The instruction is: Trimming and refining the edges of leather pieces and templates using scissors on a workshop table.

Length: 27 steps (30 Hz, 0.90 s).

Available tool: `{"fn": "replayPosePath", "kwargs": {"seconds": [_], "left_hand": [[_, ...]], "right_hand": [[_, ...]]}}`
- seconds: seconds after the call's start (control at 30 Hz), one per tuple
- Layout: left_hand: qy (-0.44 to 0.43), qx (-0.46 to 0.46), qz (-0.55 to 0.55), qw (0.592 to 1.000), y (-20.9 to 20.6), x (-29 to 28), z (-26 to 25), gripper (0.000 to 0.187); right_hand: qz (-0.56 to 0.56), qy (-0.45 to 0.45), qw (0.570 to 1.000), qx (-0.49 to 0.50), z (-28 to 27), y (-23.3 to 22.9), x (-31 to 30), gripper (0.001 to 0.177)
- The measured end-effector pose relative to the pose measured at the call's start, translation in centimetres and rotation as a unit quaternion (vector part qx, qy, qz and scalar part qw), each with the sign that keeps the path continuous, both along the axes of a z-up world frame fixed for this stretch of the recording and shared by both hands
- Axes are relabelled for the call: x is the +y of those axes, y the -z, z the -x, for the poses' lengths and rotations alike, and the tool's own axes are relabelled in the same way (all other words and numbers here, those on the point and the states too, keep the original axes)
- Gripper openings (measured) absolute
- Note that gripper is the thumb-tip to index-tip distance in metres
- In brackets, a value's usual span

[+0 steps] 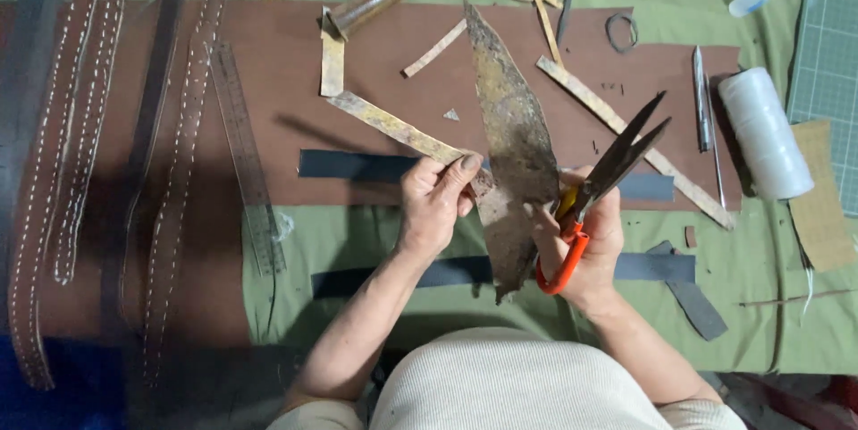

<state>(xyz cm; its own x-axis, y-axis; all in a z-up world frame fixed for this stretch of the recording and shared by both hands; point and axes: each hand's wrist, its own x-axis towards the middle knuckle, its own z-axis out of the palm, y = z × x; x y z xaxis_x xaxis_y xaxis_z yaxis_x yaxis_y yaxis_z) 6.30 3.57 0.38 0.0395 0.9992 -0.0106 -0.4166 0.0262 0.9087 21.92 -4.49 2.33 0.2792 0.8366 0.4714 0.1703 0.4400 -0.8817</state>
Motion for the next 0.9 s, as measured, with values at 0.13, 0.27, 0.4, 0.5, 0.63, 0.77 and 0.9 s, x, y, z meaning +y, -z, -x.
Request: {"fn": "replayPosePath", "kwargs": {"seconds": [0.13,0.27,0.4,0.5,0.63,0.77,0.9], "left_hand": [[0.005,0.033,0.026,0.999,1.1,0.9,-0.6,0.020],[0.011,0.064,-0.014,0.998,0.1,2.4,-1.9,0.023],[0.014,0.088,-0.073,0.993,-2.4,4.6,-3.0,0.024],[0.009,0.133,-0.154,0.979,-2.8,6.3,-3.3,0.032],[-0.008,0.187,-0.179,0.966,-4.3,5.3,-3.7,0.039],[-0.034,0.184,-0.168,0.968,-5.2,3.8,-4.2,0.042],[-0.052,0.156,-0.175,0.971,-1.4,2.7,-4.4,0.044]], "right_hand": [[0.058,0.032,0.997,-0.047,-1.6,0.5,1.1,0.051],[0.155,0.035,0.987,0.007,-3.1,-2.5,2.7,0.056],[0.189,-0.063,0.978,0.058,-2.2,-7.5,5.5,0.026],[0.189,-0.049,0.980,0.026,-4.6,-3.7,5.7,0.062],[0.180,-0.059,0.982,0.018,-5.0,-1.5,4.8,0.063],[0.151,-0.011,0.988,-0.027,-3.0,-1.5,3.1,0.079],[0.124,-0.004,0.991,-0.041,-1.7,-0.9,0.9,0.067]]}}
